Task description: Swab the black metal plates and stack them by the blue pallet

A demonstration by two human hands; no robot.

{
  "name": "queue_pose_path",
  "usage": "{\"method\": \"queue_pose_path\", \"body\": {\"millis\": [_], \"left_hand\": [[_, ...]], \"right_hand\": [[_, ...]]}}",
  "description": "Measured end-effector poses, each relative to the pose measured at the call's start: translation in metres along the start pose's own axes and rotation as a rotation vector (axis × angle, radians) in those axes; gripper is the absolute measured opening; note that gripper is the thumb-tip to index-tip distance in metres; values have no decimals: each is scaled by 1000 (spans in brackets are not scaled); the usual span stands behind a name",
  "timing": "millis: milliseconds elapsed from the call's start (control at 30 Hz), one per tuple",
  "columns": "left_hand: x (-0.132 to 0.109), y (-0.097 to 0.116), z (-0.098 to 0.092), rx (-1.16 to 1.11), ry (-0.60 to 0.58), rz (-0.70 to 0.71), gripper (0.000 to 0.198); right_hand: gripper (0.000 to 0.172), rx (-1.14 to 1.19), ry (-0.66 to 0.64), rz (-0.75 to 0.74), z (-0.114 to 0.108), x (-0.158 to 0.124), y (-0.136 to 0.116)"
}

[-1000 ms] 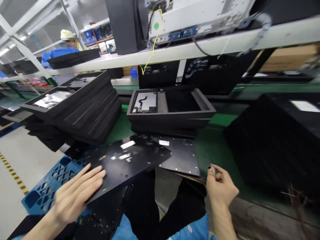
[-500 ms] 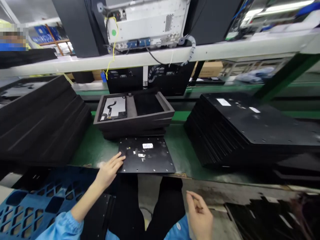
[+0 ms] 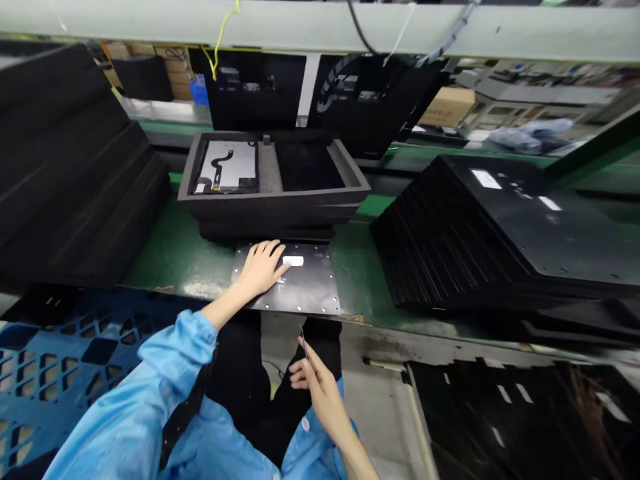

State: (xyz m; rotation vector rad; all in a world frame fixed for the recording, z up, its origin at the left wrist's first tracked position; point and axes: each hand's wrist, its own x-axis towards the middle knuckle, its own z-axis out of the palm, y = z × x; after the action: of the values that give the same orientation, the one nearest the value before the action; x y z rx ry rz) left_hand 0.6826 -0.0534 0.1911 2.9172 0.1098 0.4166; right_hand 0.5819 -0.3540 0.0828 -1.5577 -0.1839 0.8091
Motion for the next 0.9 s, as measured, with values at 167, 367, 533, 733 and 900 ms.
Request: {"method": "queue_pose_path", "body": {"millis": [167, 367, 533, 733, 900], "left_hand": [[45, 7, 27, 24, -47, -79, 46], [47, 10, 33, -2, -40, -63, 47], [45, 10, 34, -2, -35, -57, 47], [45, 10, 34, -3, -40, -56, 47], [45, 10, 32, -12, -44, -53, 47]], "right_hand": [[75, -108, 172, -61, -7, 6, -7], [61, 83, 277, -33, -7, 12, -8], [66, 121, 278, 10, -7, 9, -7], [73, 71, 330, -15, -4, 7, 2], [60, -159, 397, -57, -9, 8, 7]]}}
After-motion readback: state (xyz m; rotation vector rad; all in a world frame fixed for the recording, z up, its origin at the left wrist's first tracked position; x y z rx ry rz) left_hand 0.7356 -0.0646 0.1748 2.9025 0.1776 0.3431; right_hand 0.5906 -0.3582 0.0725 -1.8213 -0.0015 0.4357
